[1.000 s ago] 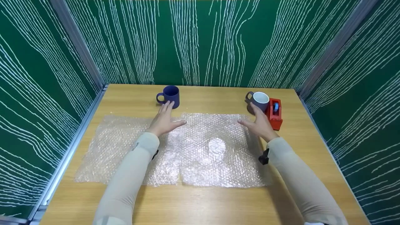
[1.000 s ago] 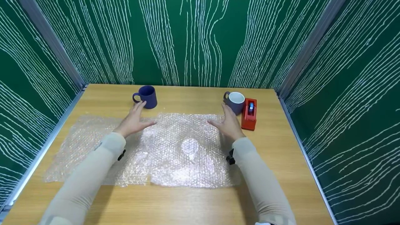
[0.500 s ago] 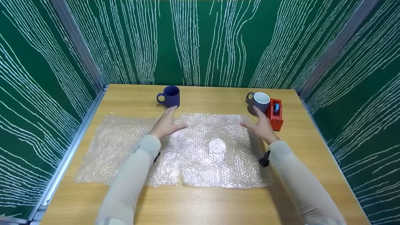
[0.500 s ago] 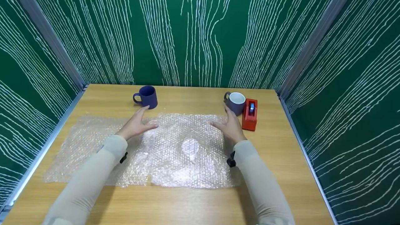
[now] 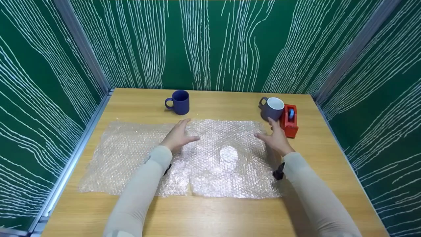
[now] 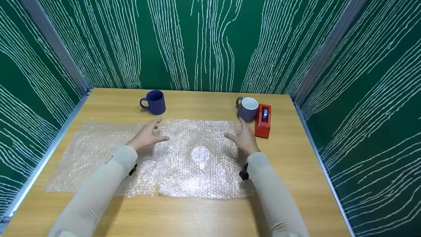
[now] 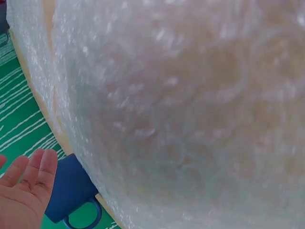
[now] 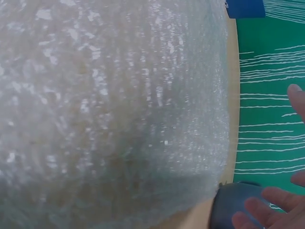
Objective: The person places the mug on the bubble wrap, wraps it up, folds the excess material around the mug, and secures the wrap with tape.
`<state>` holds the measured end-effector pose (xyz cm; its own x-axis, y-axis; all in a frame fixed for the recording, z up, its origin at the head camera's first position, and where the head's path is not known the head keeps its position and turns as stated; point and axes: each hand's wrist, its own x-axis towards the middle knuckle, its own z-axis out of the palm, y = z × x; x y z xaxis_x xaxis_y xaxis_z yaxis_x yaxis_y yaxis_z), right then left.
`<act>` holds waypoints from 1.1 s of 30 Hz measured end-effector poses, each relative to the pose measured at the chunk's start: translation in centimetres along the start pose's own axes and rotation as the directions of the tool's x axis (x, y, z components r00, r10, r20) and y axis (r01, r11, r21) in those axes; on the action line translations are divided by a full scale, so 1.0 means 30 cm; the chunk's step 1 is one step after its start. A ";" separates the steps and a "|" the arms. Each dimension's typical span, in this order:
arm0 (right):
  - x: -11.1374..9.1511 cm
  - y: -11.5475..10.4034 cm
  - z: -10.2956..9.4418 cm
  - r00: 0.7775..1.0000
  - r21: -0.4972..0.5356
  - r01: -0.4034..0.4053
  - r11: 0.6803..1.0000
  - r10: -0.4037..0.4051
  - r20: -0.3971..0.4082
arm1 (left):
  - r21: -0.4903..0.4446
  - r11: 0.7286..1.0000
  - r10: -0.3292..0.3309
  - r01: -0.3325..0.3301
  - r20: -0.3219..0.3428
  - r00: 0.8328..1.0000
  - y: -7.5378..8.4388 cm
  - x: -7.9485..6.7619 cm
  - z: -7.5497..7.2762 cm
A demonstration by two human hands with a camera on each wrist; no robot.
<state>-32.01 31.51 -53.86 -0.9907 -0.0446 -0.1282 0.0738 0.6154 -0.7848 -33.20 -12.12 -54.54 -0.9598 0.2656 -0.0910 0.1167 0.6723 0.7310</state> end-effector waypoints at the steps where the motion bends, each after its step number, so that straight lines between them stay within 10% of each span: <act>1: 0.000 0.005 0.002 1.000 0.005 -0.014 1.000 0.014 0.005 | 0.001 1.000 0.002 -0.002 0.004 1.000 0.001 -0.001 0.005; 33: -0.021 0.107 0.037 0.986 0.035 -0.167 0.985 0.167 0.009 | 0.167 0.983 0.057 -0.080 0.138 0.989 0.001 0.010 0.106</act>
<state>-31.02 32.62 -56.97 -0.9634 0.0515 -0.2630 0.2424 0.5861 -0.7731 -32.66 -9.82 -56.68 -0.9071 0.3964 -0.1417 0.2342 0.7550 0.6125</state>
